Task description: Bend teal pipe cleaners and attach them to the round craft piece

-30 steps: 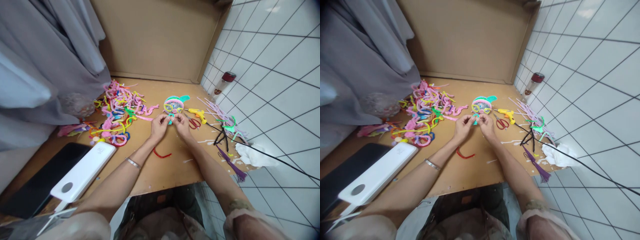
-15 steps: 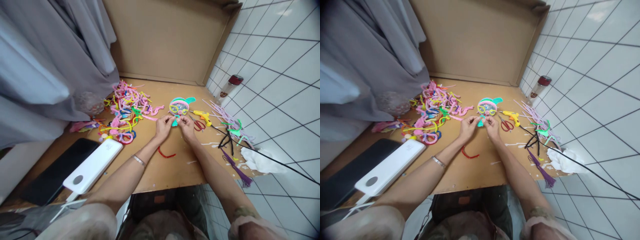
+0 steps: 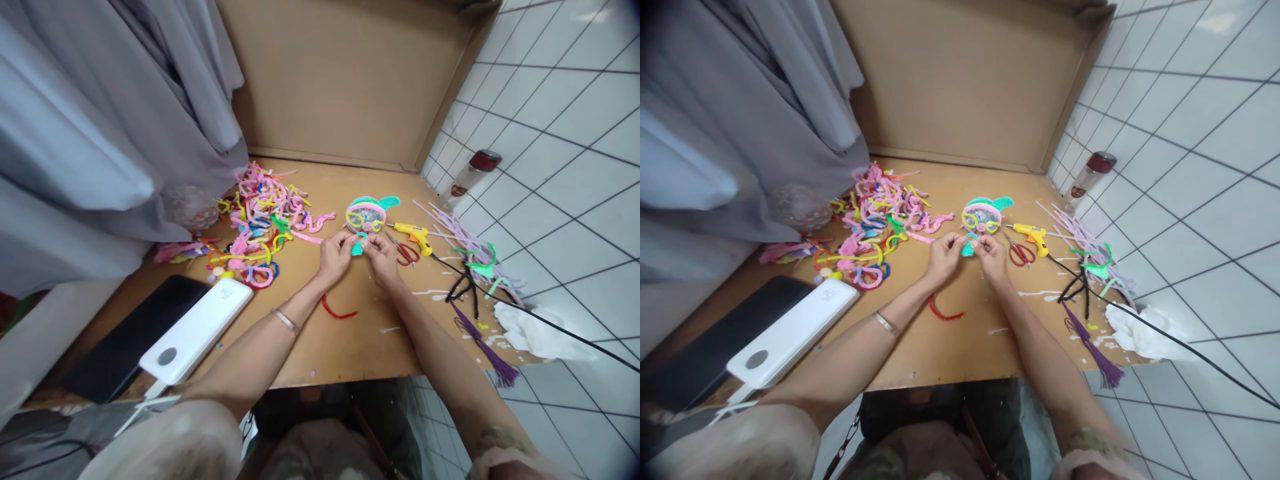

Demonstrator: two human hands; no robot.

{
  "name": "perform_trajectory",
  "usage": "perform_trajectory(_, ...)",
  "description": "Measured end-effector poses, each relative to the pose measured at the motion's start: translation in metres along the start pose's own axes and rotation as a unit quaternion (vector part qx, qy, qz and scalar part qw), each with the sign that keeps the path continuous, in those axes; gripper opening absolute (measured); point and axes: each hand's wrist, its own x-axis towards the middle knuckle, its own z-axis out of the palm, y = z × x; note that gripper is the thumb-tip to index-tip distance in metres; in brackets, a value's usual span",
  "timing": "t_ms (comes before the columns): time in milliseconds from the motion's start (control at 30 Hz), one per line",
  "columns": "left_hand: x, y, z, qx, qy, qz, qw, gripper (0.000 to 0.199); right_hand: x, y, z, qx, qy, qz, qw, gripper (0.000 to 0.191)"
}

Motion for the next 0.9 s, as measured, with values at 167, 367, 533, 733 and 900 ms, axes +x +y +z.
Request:
perform_trajectory(167,-0.0007,0.0032,0.0003,0.006,0.000,0.019,1.000,0.030,-0.0010,-0.0016,0.0001,0.019,0.008,-0.001,1.000,0.035)
perform_trajectory(367,-0.0009,-0.0002,0.0003,-0.031,-0.015,-0.014,0.999,0.030,0.0000,-0.0004,0.0010,0.016,0.017,0.006,1.000,0.033)
perform_trajectory(533,-0.0007,-0.0033,0.0025,-0.054,-0.013,-0.010,0.998,0.023,0.0020,-0.0018,0.0008,0.025,0.044,0.016,0.999,0.035)
perform_trajectory(733,-0.0003,-0.0033,0.0012,-0.003,-0.025,0.013,1.000,0.024,0.0026,-0.0021,-0.0037,0.001,0.039,0.000,0.999,0.033)
perform_trajectory(900,-0.0007,-0.0024,0.0013,0.003,-0.015,0.031,0.999,0.022,0.0024,0.0003,-0.0034,0.005,0.021,0.001,1.000,0.031)
